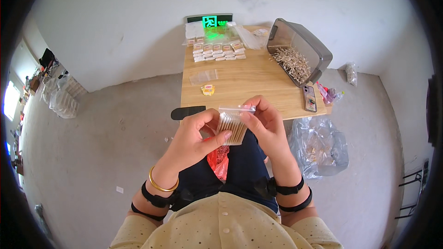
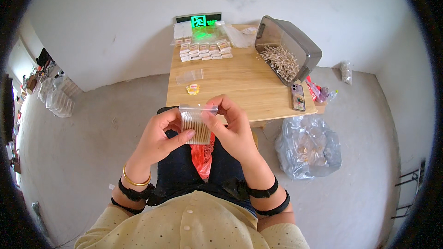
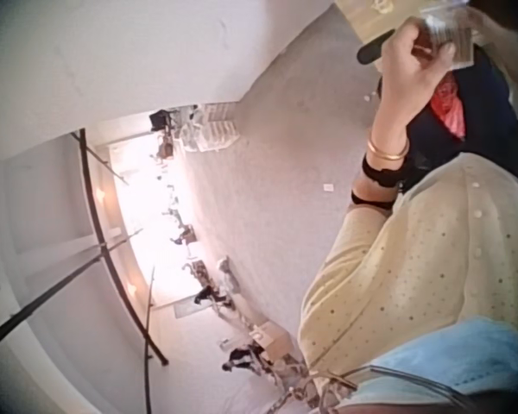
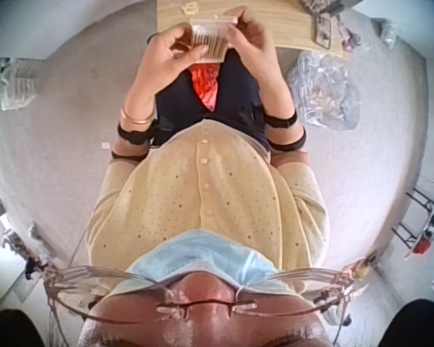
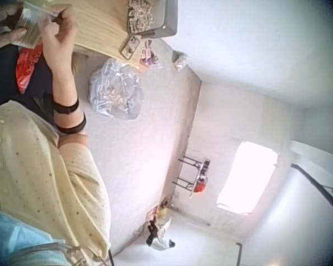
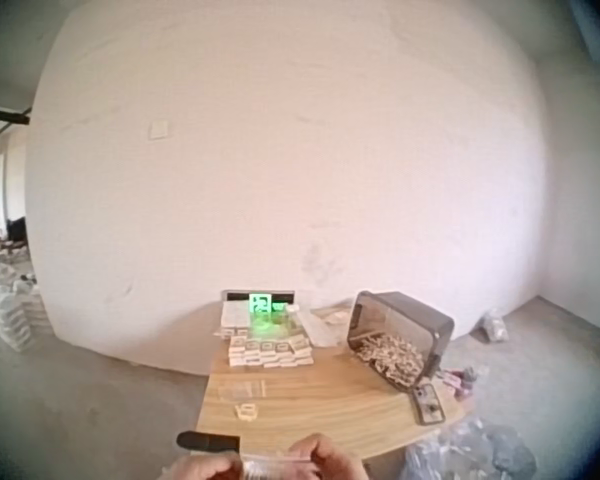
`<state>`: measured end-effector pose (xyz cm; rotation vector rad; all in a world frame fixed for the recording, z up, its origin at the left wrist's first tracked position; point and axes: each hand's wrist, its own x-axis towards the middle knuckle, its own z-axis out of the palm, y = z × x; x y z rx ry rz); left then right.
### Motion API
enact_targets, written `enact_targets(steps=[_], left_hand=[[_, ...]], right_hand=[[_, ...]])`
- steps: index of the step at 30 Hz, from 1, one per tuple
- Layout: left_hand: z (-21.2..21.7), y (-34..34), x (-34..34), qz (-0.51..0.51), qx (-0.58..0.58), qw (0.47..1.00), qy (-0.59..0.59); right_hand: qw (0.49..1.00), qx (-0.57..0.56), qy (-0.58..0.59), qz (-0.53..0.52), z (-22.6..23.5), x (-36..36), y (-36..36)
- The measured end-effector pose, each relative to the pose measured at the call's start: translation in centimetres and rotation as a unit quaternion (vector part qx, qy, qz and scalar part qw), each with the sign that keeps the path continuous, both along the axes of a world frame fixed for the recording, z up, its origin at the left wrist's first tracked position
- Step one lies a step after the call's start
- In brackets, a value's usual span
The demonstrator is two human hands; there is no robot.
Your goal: The person is counting and packaging a specific amount of cotton swabs into small plastic bags.
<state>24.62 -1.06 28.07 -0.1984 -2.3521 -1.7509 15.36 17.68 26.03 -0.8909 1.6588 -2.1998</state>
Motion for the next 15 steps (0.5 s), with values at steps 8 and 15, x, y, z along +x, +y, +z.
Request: enact_targets(steps=[8,15], left_hand=[[-0.12,-0.12,0.15,-0.006,0.122,0.992,-0.023],[0.33,-0.67,0.4,-0.076,0.248,0.963,-0.072]], right_hand=[[0.996,0.008,0.082,-0.021,0.5,0.51,-0.24],[0.999,-0.03,0.0,0.028,0.55,0.36,-0.11]])
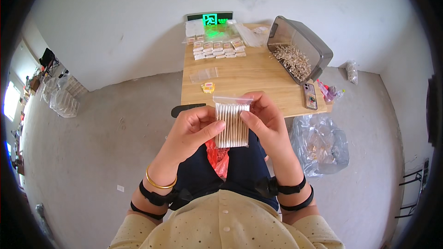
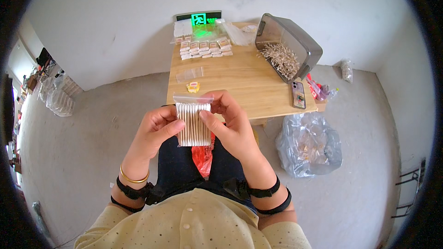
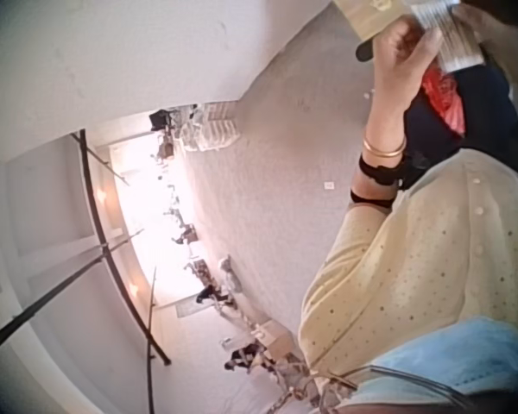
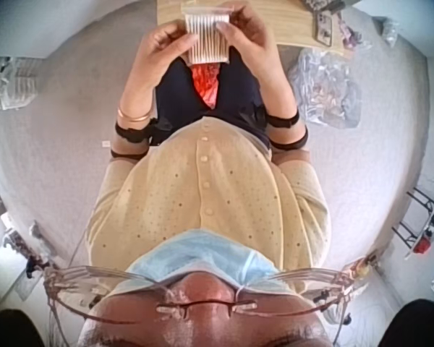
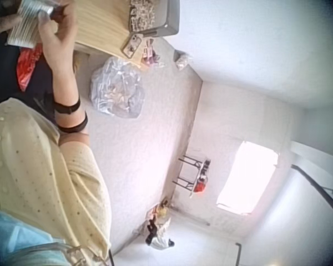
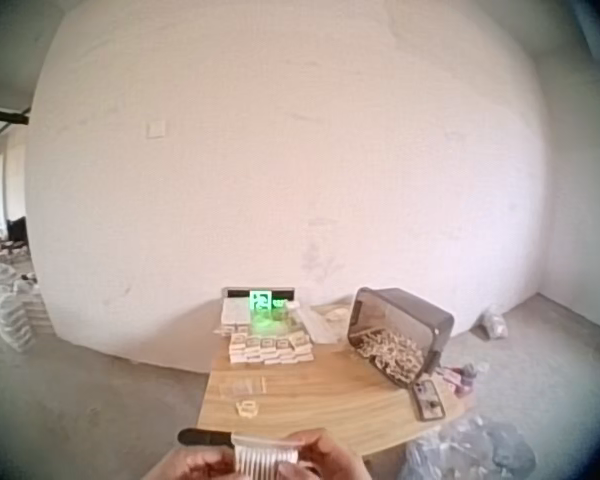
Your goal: The person is counting and packaging a specific amount of cotton swabs into small plastic bags.
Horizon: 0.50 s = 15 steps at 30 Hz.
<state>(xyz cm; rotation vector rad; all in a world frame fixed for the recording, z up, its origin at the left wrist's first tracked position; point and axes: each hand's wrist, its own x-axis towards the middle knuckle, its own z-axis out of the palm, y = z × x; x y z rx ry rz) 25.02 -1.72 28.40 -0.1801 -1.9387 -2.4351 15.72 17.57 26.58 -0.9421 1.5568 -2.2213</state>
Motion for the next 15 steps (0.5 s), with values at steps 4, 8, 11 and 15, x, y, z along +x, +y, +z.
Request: enact_targets(steps=[4,8,11,15], left_hand=[[-0.2,0.0,0.0,-0.004,0.005,1.0,0.004],[0.0,0.5,-0.1,0.011,-0.017,1.0,0.007],[-0.1,0.8,0.1,0.058,-0.091,0.994,0.03],[0.4,1.5,0.3,0.123,-0.212,0.966,0.08]], right_hand=[[1.0,-0.002,-0.006,0.005,0.1,0.1,0.2],[1.0,0.007,0.005,-0.014,0.1,0.1,0.3],[0.992,0.04,0.087,-0.084,0.5,0.5,0.0],[0.964,0.052,0.189,-0.179,1.0,1.1,-0.3]])
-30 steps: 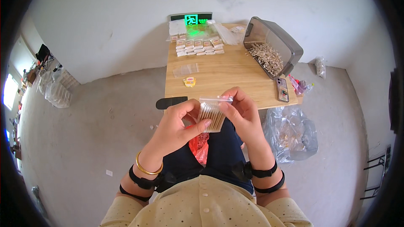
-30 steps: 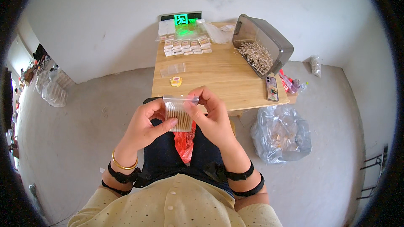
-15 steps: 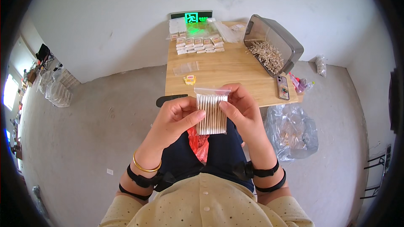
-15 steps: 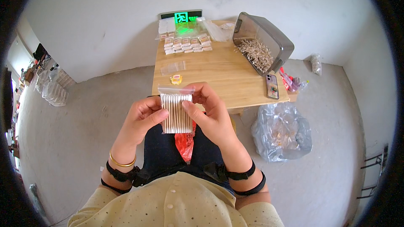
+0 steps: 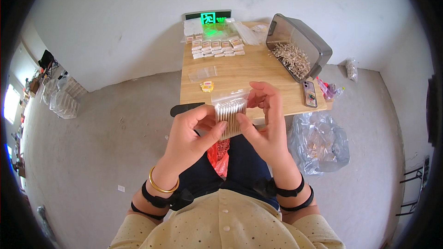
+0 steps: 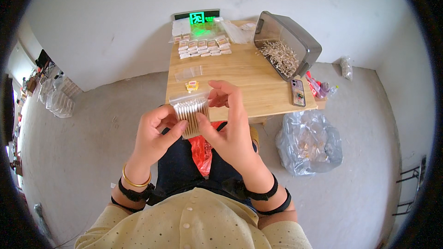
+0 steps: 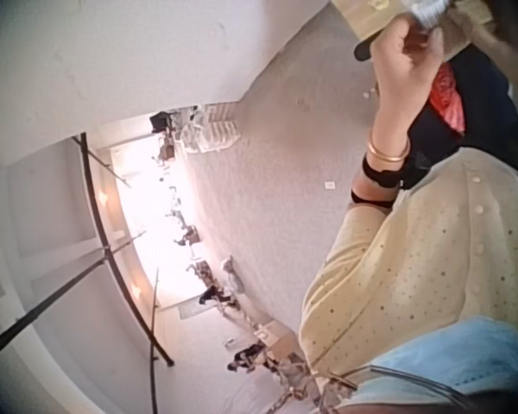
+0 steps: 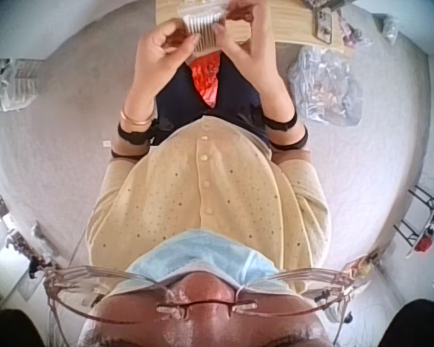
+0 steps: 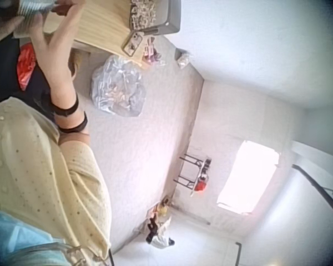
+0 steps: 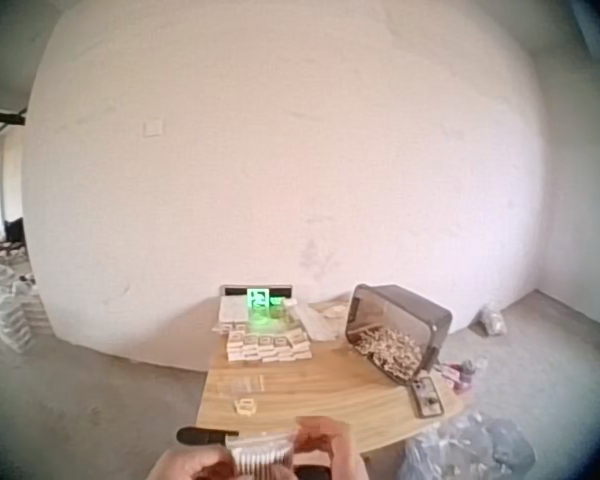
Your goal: The person is counting and packaging a specific amount of cotton swabs into small plastic bags.
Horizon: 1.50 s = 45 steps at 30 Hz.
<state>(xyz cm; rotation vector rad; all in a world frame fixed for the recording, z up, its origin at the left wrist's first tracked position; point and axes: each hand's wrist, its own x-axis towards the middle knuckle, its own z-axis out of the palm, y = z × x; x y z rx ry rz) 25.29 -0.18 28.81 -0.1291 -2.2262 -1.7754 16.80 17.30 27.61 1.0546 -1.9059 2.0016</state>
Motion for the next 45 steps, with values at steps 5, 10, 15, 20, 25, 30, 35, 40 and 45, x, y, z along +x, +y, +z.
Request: enact_targets(steps=[5,10,15,20,25,30,35,40,45], left_hand=[[0.3,0.6,0.0,0.047,-0.099,0.992,0.065],[0.3,0.8,-0.1,0.079,-0.153,0.978,0.117],[0.3,0.6,-0.1,0.095,-0.201,0.959,0.176],[0.3,0.5,-0.1,0.111,-0.247,0.937,0.22],[0.1,0.7,0.0,0.099,-0.19,0.953,0.214],[-1.4,-0.2,0.4,0.011,0.09,0.994,0.057],[-1.2,-0.7,-0.1,-0.029,0.295,0.955,0.003],[-1.6,-1.5,-0.3,-0.027,0.382,0.924,-0.028],[-2.5,-2.2,-0.8,-0.037,0.461,0.886,-0.048]], right_hand=[[0.985,0.063,0.148,-0.068,0.8,-0.1,0.0],[0.972,0.103,0.183,-0.105,1.4,0.5,0.1],[0.973,0.1,0.18,-0.1,1.5,0.9,0.1],[0.971,0.093,0.194,-0.103,1.4,1.1,0.0],[0.968,0.09,0.208,-0.105,1.5,1.1,-0.1],[0.972,0.077,0.198,-0.101,1.6,0.9,-0.3],[0.996,0.009,0.08,-0.027,0.4,0.4,-0.2],[1.0,-0.004,0.016,0.013,0.2,0.4,0.0],[1.0,0.003,-0.004,0.025,-0.1,0.4,0.1]])
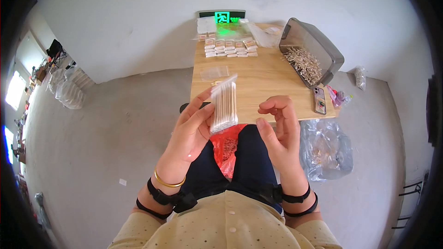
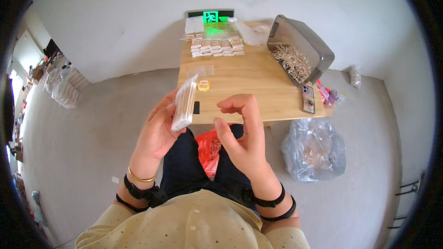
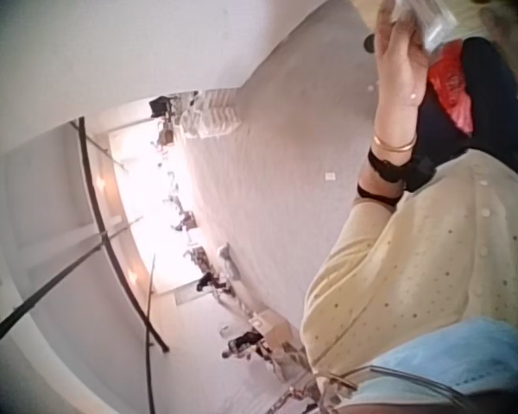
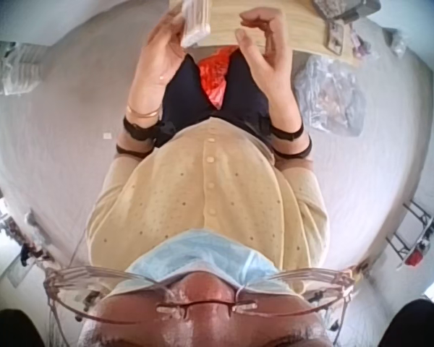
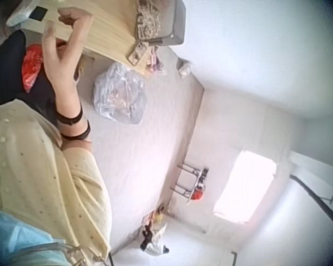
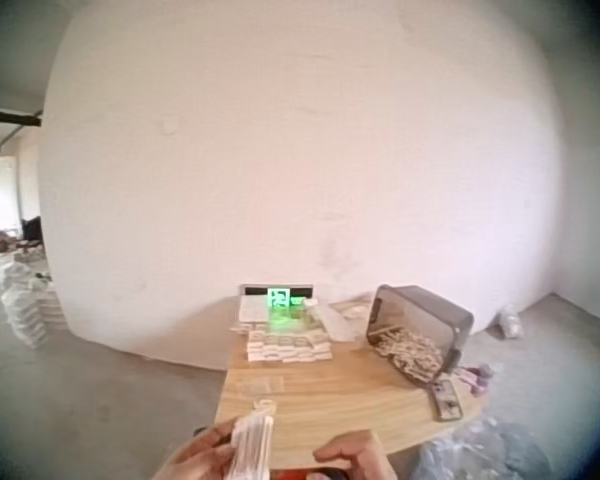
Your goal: The person is counting and packaging a specific amount of cotton swabs into small plastic bags.
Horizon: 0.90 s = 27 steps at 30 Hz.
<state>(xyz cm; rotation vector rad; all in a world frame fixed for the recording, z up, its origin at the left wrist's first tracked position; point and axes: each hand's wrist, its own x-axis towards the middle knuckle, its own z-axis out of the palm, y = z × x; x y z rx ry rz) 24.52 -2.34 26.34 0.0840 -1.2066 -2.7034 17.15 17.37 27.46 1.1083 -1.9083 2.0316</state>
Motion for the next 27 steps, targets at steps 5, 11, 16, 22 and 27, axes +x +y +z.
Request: enact_targets(steps=[5,11,16,22,27], left_hand=[[-0.6,-1.1,-0.1,-0.123,0.135,0.983,0.015],[-1.0,-1.1,-0.3,-0.237,0.227,0.944,-0.005],[-1.2,-1.0,-0.4,-0.226,0.14,0.962,-0.068],[1.3,-0.8,0.9,-0.116,-0.044,0.992,0.001],[2.5,0.3,2.2,0.021,-0.288,0.954,0.08]], right_hand=[[1.0,0.015,0.003,-0.004,-0.3,-0.2,-0.4],[0.999,0.017,0.03,-0.023,0.2,-0.5,-1.2],[0.989,0.08,0.114,0.045,1.4,-0.8,-1.5],[0.992,0.101,0.064,0.026,-0.5,-1.5,-1.3],[0.996,0.057,0.053,0.047,-1.0,-1.7,-1.6]])
